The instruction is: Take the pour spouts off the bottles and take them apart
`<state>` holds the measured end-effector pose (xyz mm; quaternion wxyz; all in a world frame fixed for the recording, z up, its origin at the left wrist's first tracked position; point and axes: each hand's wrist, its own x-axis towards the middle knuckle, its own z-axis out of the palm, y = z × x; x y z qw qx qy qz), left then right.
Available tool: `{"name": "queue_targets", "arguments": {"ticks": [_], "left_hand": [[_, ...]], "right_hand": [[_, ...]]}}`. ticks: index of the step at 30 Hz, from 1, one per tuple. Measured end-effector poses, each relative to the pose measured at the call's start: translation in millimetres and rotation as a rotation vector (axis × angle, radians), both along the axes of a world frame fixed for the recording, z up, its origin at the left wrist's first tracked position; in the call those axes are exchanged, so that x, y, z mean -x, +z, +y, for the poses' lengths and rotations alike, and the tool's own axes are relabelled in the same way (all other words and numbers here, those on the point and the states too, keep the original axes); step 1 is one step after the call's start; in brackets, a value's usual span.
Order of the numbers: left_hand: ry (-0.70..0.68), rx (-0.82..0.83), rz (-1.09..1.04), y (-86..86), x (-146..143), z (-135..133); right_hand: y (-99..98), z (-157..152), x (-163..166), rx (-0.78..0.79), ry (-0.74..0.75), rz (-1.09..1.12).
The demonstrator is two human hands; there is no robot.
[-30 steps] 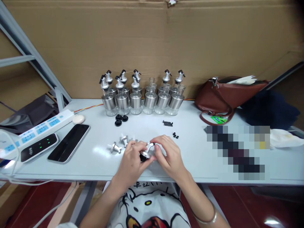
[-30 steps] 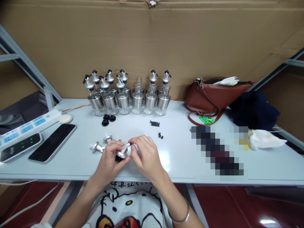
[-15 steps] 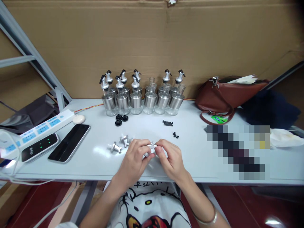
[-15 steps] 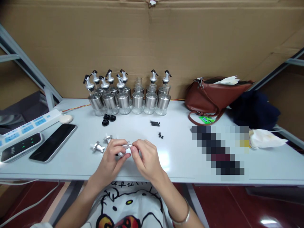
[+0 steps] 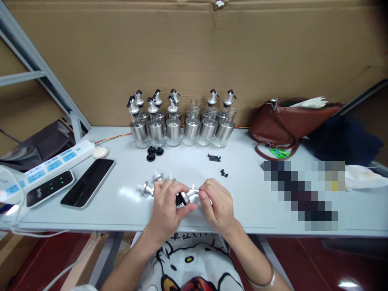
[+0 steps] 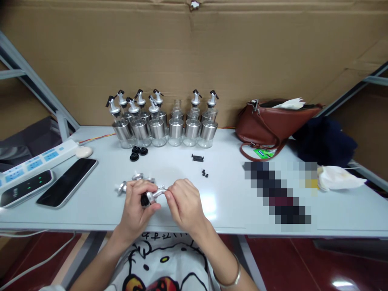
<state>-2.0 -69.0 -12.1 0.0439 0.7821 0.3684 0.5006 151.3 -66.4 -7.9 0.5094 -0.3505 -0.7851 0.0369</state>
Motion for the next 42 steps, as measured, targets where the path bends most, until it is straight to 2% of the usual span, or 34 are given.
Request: {"name": "queue_targets", "arguments": {"ticks": [7,10,14,19,23,25,29,31,33,36,38,42], "left_hand": [[0.029,0.076,-0.066,-1.1,-0.3,-1.9],[-0.084,0.092,-0.101,-7.2,-2.1,-0.4],[-0.192,0.117,-0.17,-12.9,-5.2,0.6],[-0.189,0.209,-0.033,-7.5,-5.8,-2.4],[-0.138,0.246,-0.049,-3.1,-3.1,-3.4],[-0.087,0.249,-0.071,-2.3,-1.6,-2.7],[-0.013,0.2,-0.054,-0.9,-0.6,-1.5],[-0.015,0.139,-0.028,0.1,-1.1,-1.5],[-0.019,0.076,-0.011,1.0,-1.8,-2.1],[-0.04,0.025,0.001,2.0,-3.0,-3.5],[-0.052,0.035,0.018,2.8,-3.4,-4.0],[-0.036,0.022,0.097,5.4,-0.9,-2.1]], "right_hand": [[-0.6,1.8,-0.6,0.009,0.002,-0.032],[1.2,2.0,-2.2,0.105,0.018,0.041],[3.9,-0.9,-1.0,0.318,0.137,0.181],[0.4,-2.1,1.0,0.408,0.159,0.331],[-4.3,-2.6,3.9,0.468,0.167,0.379],[-4.6,-2.9,5.6,0.436,0.157,0.34],[0.8,-2.2,3.8,0.265,0.04,0.229],[5.5,-2.5,0.9,0.28,0.057,0.183],[10.1,-4.1,-1.4,0.418,0.184,0.135],[15.3,-7.0,-2.5,0.742,0.413,0.173],[17.3,-7.6,-2.4,0.968,0.498,0.306],[19.6,-6.2,-2.5,1.465,0.576,0.628]]}}
